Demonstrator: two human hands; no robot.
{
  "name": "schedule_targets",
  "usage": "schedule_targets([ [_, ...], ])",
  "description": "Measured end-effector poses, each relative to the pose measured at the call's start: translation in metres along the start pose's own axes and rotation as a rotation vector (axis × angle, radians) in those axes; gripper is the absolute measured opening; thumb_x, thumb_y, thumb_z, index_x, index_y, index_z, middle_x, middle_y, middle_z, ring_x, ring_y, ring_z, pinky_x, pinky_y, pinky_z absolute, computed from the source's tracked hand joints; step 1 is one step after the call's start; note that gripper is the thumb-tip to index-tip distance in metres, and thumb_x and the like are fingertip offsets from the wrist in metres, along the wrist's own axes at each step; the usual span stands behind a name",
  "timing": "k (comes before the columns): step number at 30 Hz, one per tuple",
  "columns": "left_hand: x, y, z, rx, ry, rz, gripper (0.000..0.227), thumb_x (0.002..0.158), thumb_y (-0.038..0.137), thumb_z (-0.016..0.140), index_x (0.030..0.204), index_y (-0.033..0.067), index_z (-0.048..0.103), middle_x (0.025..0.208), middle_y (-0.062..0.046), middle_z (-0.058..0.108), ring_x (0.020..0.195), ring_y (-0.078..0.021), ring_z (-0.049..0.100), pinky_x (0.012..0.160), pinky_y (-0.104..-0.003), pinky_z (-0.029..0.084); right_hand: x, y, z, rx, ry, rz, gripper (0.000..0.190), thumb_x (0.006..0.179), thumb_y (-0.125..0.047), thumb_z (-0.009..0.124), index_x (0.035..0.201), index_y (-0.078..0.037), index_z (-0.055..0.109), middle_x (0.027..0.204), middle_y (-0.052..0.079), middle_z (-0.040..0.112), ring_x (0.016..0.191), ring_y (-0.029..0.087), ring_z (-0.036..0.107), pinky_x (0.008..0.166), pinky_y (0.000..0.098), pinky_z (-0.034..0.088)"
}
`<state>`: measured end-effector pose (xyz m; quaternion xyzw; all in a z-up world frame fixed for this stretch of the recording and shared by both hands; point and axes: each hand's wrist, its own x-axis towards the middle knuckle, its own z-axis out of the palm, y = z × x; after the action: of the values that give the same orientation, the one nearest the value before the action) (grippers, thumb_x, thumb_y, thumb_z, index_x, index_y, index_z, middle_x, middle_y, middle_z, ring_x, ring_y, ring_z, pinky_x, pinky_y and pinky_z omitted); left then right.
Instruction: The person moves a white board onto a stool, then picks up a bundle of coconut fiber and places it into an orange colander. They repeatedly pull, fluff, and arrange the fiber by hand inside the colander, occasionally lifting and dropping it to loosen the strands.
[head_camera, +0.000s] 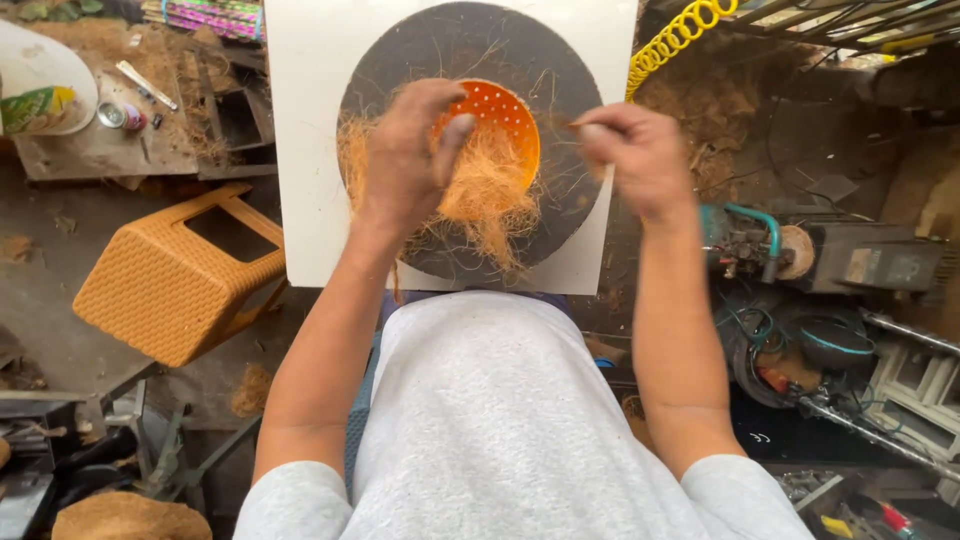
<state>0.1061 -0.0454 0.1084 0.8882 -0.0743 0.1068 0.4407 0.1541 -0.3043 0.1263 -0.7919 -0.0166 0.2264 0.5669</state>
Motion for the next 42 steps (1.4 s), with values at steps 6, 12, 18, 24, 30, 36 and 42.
schedule_targets([
  [6,-0.075,-0.043,-0.031,0.137,0.226,-0.447,0.070,0.094,0.056,0.059,0.139,0.0054,0.043,0.137,-0.019,0.050,0.129,-0.0348,0.049,0.105,-0.051,0.043,-0.008,0.117,-0.136,0.524,0.993,0.228,0.057,0.078,-0.019,0.074,0.132,-0.015,0.055,0.107,0.006,0.073,0.080,0.016,0.071,0.067,0.0298,0.062],
  [12,-0.112,-0.038,-0.013,-0.155,0.050,-0.903,0.102,0.083,0.048,0.080,0.155,0.0058,0.021,0.144,-0.031,0.041,0.132,-0.0519,0.046,0.108,-0.067,0.036,-0.010,0.133,-0.041,0.134,0.660,0.096,0.013,0.094,-0.006,0.066,0.092,-0.016,0.058,0.070,0.008,0.067,0.059,0.014,0.067,0.055,0.0268,0.061],
  [18,-0.112,-0.023,0.003,-0.248,0.168,-0.789,0.077,0.088,-0.006,0.062,0.153,0.0057,0.023,0.149,-0.035,0.036,0.133,-0.0587,0.039,0.110,-0.071,0.034,-0.008,0.019,0.104,-0.583,-0.228,0.109,0.073,0.100,-0.043,0.061,0.152,-0.002,0.032,0.150,0.030,0.040,0.136,0.045,0.043,0.113,0.0631,0.033],
  [24,-0.166,-0.080,-0.002,-0.180,0.755,-0.790,0.075,0.074,-0.006,0.068,0.142,0.0211,0.050,0.133,-0.013,0.056,0.117,-0.0268,0.062,0.099,-0.042,0.055,0.068,0.204,0.124,-0.858,-0.342,-0.060,0.026,0.077,-0.020,0.074,0.101,-0.009,0.074,0.089,0.021,0.072,0.096,0.044,0.069,0.086,0.0544,0.054],
  [30,-0.242,-0.152,0.009,-0.293,1.228,-0.846,0.067,0.077,-0.010,0.067,0.138,0.0148,0.053,0.129,-0.019,0.064,0.117,-0.0290,0.066,0.099,-0.041,0.055,0.018,0.076,0.041,0.091,-0.227,0.168,0.028,0.081,-0.002,0.067,0.106,-0.013,0.072,0.083,0.000,0.067,0.071,0.008,0.061,0.066,0.0224,0.051],
  [36,-0.281,-0.240,0.089,0.164,0.310,-1.099,0.054,0.082,0.006,0.073,0.132,0.0005,0.054,0.122,-0.025,0.054,0.119,-0.0484,0.056,0.105,-0.058,0.043,0.024,0.124,-0.008,0.610,-0.065,0.145,0.038,0.076,0.007,0.054,0.110,-0.005,0.066,0.094,0.014,0.070,0.082,0.023,0.073,0.077,0.0350,0.061],
  [42,-0.206,-0.164,0.062,0.088,0.192,-1.032,0.061,0.086,-0.009,0.061,0.143,0.0041,0.045,0.130,-0.023,0.050,0.125,-0.0465,0.053,0.109,-0.058,0.041,0.001,0.099,-0.020,0.756,0.049,0.059,0.039,0.078,0.003,0.052,0.113,-0.008,0.065,0.101,0.013,0.069,0.093,0.022,0.072,0.087,0.0349,0.061],
])
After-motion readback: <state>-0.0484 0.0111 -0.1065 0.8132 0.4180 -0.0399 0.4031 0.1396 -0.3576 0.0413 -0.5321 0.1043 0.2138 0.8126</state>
